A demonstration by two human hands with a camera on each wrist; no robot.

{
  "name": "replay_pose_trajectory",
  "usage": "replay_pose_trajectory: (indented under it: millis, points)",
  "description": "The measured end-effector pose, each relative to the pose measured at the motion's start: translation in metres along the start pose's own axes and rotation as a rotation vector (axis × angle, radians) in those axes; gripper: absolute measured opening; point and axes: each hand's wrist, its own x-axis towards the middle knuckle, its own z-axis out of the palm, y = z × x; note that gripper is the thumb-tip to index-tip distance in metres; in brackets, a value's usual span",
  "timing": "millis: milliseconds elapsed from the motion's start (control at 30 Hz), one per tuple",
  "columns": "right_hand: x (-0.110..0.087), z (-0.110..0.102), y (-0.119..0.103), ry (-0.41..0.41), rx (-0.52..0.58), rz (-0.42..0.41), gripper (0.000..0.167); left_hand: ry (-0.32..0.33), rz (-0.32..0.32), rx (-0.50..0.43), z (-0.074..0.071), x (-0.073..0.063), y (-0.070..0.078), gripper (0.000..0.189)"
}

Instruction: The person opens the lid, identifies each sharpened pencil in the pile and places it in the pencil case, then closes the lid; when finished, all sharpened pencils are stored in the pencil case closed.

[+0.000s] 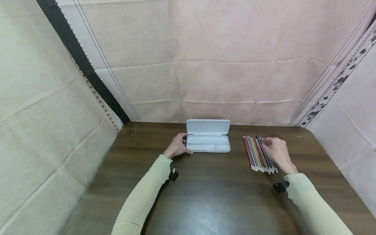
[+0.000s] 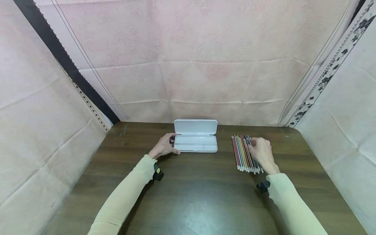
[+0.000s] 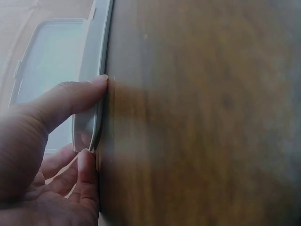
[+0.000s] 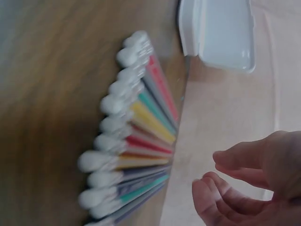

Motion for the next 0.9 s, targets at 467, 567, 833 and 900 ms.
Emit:
replay_pose_trajectory:
  millis: [467,567,833,900]
  points:
    - [-0.017,0.002,0.034,-0.143,-0.023,0.113,0.025,0.004,0.022,0.000,0.000,0.000,0.000,0.098]
    - [-0.017,0.003,0.039,-0.146,-0.023,0.130,0.026,0.002,0.028,0.000,-0.001,0.000,-0.001,0.098]
    - [-0.017,0.002,0.046,-0.129,-0.025,0.128,0.025,0.003,0.033,0.006,0.000,0.000,-0.001,0.097]
    - [-0.016,0.002,0.048,-0.120,-0.028,0.120,0.025,0.002,0.034,0.008,0.001,0.000,-0.001,0.096]
